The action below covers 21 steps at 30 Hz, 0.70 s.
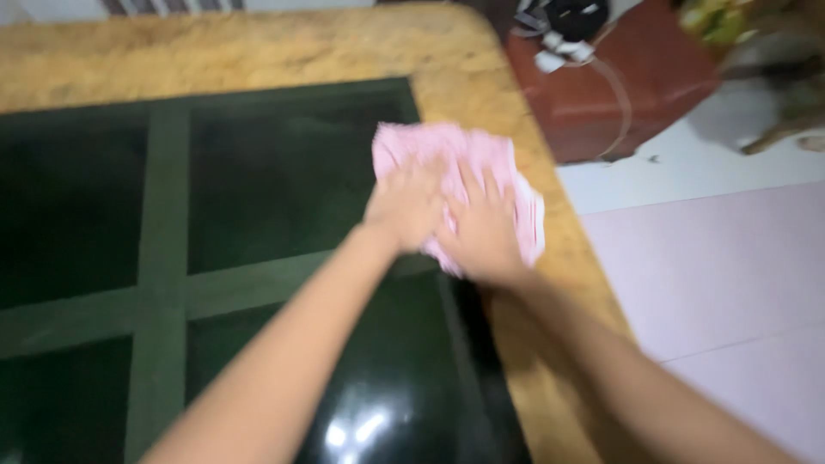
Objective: Wiping a glass-topped dining table and organizing dirty dishes.
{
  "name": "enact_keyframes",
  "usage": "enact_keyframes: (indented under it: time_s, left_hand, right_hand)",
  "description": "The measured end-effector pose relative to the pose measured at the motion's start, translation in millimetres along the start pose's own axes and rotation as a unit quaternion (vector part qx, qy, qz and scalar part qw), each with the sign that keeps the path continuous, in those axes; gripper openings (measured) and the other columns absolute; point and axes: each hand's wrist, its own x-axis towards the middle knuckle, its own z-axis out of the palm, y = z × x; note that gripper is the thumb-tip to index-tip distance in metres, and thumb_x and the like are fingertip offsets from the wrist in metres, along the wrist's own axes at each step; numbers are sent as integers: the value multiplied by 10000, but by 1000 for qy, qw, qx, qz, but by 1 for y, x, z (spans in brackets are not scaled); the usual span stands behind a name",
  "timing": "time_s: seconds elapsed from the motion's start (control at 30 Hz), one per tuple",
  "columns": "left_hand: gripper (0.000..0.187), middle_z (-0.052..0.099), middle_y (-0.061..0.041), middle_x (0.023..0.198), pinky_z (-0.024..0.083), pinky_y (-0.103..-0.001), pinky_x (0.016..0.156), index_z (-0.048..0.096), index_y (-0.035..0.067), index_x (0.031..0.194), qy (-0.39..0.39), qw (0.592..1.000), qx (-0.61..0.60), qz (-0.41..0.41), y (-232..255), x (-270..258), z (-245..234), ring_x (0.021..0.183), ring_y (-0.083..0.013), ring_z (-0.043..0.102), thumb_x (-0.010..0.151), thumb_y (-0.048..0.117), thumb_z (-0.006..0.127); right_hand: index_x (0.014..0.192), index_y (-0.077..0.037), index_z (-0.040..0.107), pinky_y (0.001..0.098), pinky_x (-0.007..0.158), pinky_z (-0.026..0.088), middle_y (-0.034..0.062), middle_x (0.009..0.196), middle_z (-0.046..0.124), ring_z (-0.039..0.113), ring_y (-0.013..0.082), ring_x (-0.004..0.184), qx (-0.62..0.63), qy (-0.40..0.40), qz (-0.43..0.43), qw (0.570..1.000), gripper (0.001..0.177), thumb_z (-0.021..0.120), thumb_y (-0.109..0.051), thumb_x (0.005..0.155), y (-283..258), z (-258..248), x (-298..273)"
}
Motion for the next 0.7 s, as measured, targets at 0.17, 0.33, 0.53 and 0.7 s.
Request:
enact_keyframes:
  time_s: [0.17, 0.33, 0.53, 0.7]
  left_hand:
    - [582, 512, -203, 1509, 311, -502, 1172, 500, 10, 1456, 43, 991, -5, 129, 98, -64, 36, 1395, -398, 465, 940, 277, 470]
    - [555, 567, -221, 1460, 329, -522, 1140, 531, -22, 1444, 90, 976, -148, 134, 176, -186, 9, 1366, -465, 473, 920, 163, 552]
    - [561, 683, -111, 1309, 422, -453, 1111, 629, 169, 1382, 78, 952, -205, -214, 148, -305, -17, 1251, -328, 602, 823, 176, 576]
    - [623, 489, -64, 1533, 310, -534, 1149, 532, 165, 1433, 209, 935, 89, -274, 36, -396, -64, 1456, -285, 394, 813, 220, 553]
  right_hand:
    - [1305, -129, 673, 698, 1102, 233, 228, 1561, 403, 354, 502, 1393, -39, 54, 73, 995, 690, 725, -390, 667, -2, -44, -127]
    - [1200, -141, 697, 670, 1106, 254, 262, 1504, 454, 398, 509, 1382, -8, 55, 77, 995, 530, 765, -371, 727, -55, -101, -223]
    - [1368, -344, 647, 653, 1176, 225, 215, 1505, 458, 380, 467, 1436, -39, 97, -109, 988, 578, 732, -384, 797, -121, -90, -249]
    - [1407, -306, 632, 674, 1138, 206, 243, 1508, 438, 355, 514, 1408, 64, 74, -202, 975, 663, 747, -436, 767, -182, -95, -192]
